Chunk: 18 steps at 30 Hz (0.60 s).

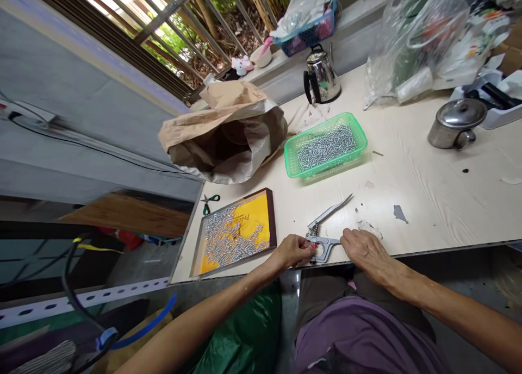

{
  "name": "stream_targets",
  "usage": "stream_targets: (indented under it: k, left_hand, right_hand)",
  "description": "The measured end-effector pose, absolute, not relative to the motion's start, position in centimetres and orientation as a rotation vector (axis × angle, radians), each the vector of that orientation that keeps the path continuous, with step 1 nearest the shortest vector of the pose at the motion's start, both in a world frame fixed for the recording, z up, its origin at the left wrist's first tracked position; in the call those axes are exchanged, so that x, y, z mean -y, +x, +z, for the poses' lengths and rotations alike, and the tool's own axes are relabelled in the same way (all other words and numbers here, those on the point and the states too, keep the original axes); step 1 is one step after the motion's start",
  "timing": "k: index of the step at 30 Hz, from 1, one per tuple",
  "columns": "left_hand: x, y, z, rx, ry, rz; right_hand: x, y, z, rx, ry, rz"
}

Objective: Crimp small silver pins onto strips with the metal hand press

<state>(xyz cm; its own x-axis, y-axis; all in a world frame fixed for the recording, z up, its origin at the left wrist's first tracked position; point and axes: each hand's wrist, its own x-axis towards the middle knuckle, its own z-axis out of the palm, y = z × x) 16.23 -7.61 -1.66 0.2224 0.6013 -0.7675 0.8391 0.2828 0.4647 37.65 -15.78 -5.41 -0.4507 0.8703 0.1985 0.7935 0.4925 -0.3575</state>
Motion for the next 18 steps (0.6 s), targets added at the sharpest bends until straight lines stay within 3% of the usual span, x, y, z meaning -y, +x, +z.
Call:
stream_targets:
  k: [10,18]
  left_hand:
    - [8.7,15.8,-2.0,-1.443,1.221,-0.173]
    - [9.0,15.7,-2.4,-1.452,1.176,-0.12]
  right_hand:
    - [15.5,38.5,-5.6,2.4,-1.394,0.48]
    - [10.2,40.5,-4.0,2.579,-1.483,0.378]
